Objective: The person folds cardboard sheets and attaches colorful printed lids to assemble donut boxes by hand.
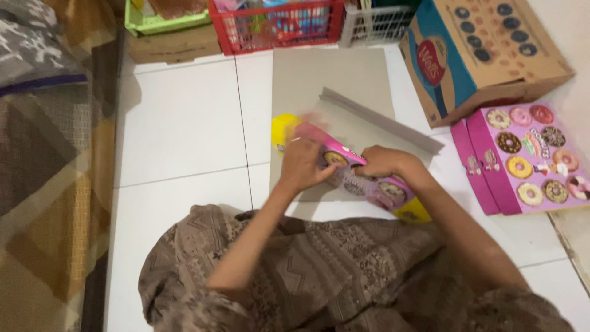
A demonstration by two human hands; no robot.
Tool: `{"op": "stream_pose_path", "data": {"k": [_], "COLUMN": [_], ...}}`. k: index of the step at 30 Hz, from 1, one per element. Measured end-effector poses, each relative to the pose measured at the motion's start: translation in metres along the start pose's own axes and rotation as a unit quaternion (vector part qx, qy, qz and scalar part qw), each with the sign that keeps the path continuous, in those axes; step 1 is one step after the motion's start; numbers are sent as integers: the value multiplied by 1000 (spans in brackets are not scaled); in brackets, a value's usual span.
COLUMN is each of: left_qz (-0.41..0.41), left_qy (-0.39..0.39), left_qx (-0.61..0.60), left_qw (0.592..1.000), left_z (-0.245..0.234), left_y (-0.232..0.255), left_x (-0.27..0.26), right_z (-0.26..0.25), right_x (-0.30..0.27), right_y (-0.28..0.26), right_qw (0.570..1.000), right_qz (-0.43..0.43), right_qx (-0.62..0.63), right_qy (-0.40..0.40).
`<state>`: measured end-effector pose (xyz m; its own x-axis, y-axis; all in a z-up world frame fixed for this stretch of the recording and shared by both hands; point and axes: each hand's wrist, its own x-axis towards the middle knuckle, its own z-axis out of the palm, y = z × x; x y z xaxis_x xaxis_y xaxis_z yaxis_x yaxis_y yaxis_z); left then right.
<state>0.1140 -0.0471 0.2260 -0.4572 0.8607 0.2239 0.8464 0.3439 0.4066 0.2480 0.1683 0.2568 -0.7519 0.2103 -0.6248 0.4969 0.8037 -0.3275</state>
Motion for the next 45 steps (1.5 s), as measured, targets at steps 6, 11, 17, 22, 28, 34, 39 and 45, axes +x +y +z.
{"op": "stream_pose_path", "data": {"k": [6,11,17,22,28,34,39,45], "left_qz": [227,212,256,206,175,180,165,113], "left_qy": [-44,-41,-24,-45,-42,-21,-56,304], "left_qx": [25,30,33,69,117,104,153,64], "left_qw": [973,976,966,975,977,978,973,944], "left_z": [8,29,16,4,-20,-59,-112,-101], "left_y": [-2,-3,-2,-22,-52,-51,-37,-20], "left_x": [16,17,12,18,18,12,59,80], "right_z": [10,48,48,24,27,30,32,-2], "right_x": [-20,-21,-24,-54,-72,-87,-91,-98], "right_y": [-26,-24,4,5,41,47,4,43], "right_qw": [995,958,939,957,962,975,934,850], "right_qz": [-40,-167,-191,-128,-118,-57,-246,-61], "right_qx": [-81,-88,-112,-54,35,51,158,439], "right_qy": [45,215,264,253,244,210,205,286]}}
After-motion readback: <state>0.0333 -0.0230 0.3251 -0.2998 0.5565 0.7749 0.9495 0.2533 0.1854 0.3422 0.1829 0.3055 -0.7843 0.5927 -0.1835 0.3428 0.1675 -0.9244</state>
